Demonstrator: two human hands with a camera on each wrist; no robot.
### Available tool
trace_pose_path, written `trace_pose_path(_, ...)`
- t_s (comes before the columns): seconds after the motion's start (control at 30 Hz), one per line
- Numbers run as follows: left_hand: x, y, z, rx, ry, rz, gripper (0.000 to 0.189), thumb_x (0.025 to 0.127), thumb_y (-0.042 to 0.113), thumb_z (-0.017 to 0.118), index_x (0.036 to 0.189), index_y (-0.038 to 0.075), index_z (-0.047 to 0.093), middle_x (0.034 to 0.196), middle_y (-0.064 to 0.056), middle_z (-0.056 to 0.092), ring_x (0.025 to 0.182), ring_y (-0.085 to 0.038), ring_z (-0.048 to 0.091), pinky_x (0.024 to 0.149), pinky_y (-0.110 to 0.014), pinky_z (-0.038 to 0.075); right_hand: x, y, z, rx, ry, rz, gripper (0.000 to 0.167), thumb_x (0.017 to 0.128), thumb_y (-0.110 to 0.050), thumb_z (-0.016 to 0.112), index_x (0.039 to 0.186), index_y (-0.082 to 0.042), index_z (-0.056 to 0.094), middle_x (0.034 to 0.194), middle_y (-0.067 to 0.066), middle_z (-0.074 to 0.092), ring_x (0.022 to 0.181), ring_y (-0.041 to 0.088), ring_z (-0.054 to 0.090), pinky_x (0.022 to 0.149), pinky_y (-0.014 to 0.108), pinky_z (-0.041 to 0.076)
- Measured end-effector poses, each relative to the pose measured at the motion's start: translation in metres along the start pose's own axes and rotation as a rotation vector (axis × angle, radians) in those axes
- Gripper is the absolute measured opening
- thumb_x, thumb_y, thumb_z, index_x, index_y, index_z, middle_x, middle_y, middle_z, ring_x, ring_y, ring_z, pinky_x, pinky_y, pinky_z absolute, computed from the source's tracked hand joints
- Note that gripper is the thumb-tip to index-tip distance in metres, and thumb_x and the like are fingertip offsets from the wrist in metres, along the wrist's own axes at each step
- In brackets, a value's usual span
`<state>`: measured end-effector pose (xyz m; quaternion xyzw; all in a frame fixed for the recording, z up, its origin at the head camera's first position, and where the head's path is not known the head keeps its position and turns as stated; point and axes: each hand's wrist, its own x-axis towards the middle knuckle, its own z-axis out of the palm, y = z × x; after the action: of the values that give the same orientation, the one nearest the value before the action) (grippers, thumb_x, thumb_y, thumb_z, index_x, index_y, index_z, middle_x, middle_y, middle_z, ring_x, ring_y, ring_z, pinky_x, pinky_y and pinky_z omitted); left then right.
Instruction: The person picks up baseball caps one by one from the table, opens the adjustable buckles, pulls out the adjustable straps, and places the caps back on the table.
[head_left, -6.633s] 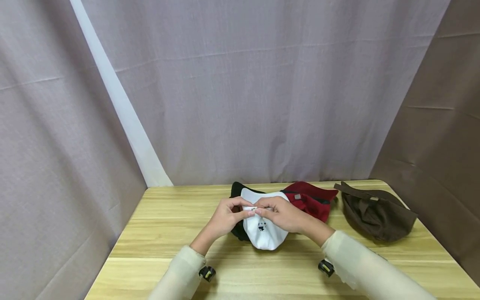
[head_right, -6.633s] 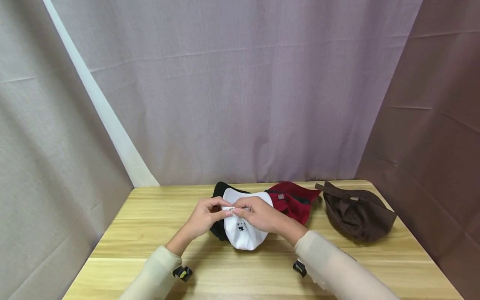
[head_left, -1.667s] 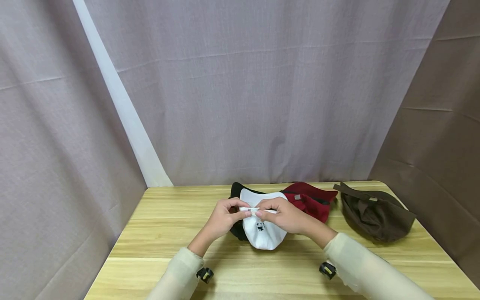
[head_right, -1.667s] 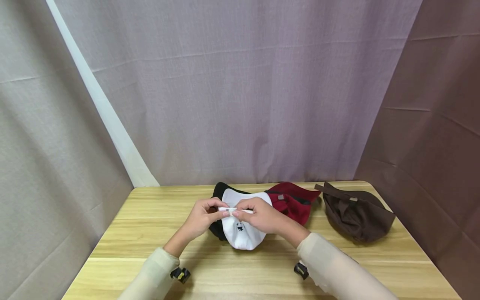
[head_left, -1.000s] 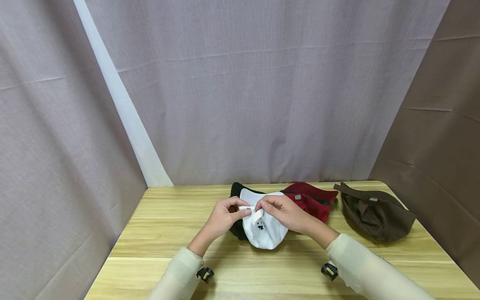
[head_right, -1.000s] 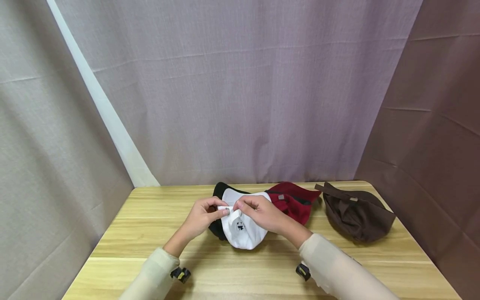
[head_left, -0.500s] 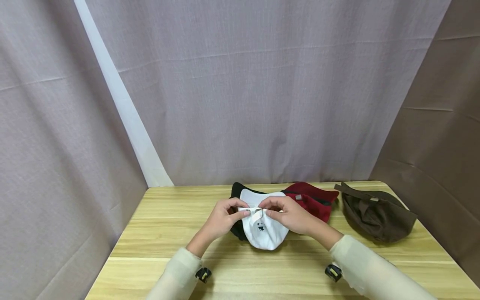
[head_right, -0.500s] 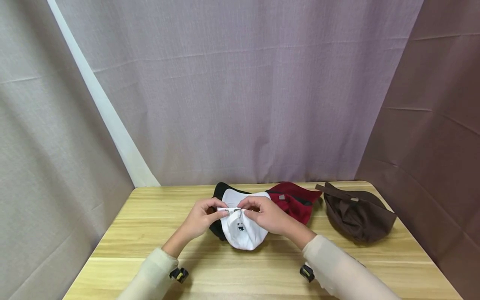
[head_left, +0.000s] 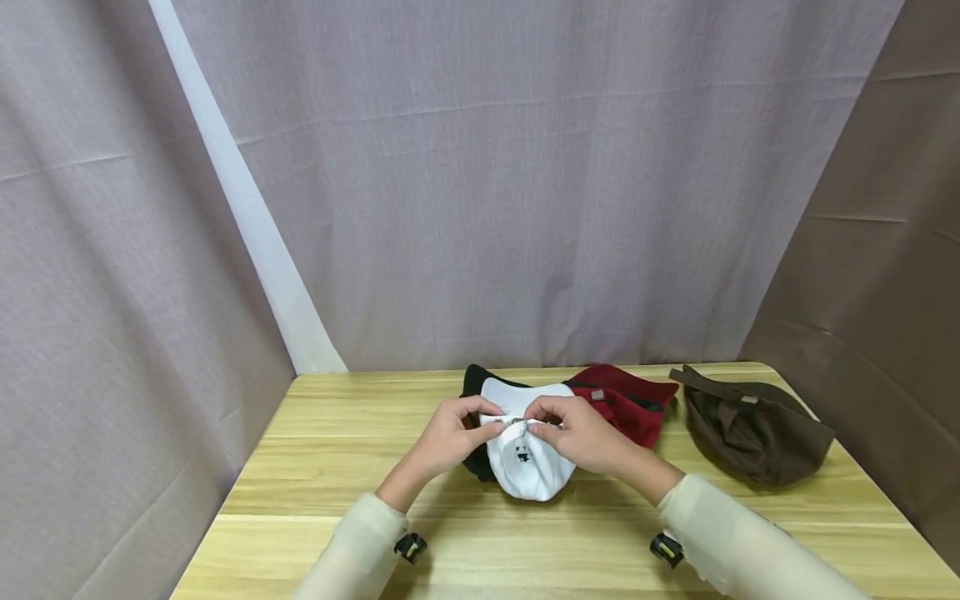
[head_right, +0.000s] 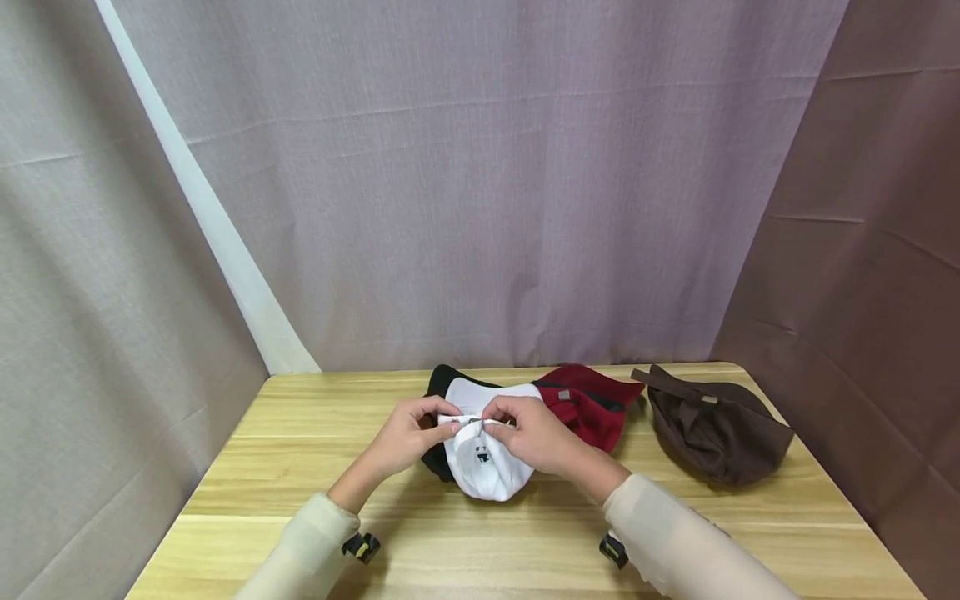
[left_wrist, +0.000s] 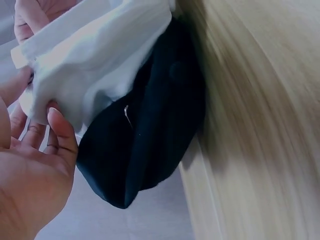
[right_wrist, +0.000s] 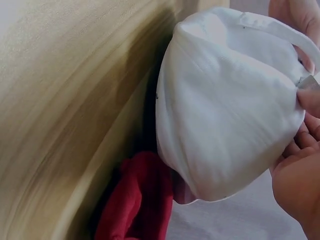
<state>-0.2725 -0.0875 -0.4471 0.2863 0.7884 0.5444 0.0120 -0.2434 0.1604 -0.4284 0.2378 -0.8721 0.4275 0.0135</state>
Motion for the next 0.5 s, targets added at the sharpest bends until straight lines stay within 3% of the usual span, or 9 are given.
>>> trace_pose_path(0.23, 0.003, 0.003, 0.007, 0.027, -0.031, 0.041, 0.013, 0.095, 0.01, 0.078, 0.107, 0.005, 0.082, 0.106, -0.014, 0.08, 0.089, -0.005, 0.063, 0.078, -0.019, 0.052, 0.0, -0.007, 0.004, -0.113, 0.015, -0.051, 0.01, 0.101, -0.01, 0.07, 0.098, -0.018, 0.074, 0.093, -0.006, 0.075, 0.08, 0.006, 0.058, 0.072, 0.023, 0.049)
trace_pose_path(0.5, 0.005, 0.006, 0.013, 0.092, -0.019, 0.033, 0.009, 0.096, 0.007, 0.075, 0.102, 0.006, 0.082, 0.103, -0.012, 0.079, 0.089, -0.003, 0.059, 0.08, -0.02, 0.049, 0.001, -0.014, 0.006, -0.26, 0.055, -0.119, 0.014, 0.099, -0.008, 0.071, 0.093, -0.021, 0.072, 0.091, -0.01, 0.073, 0.082, 0.004, 0.059, 0.074, 0.024, 0.049)
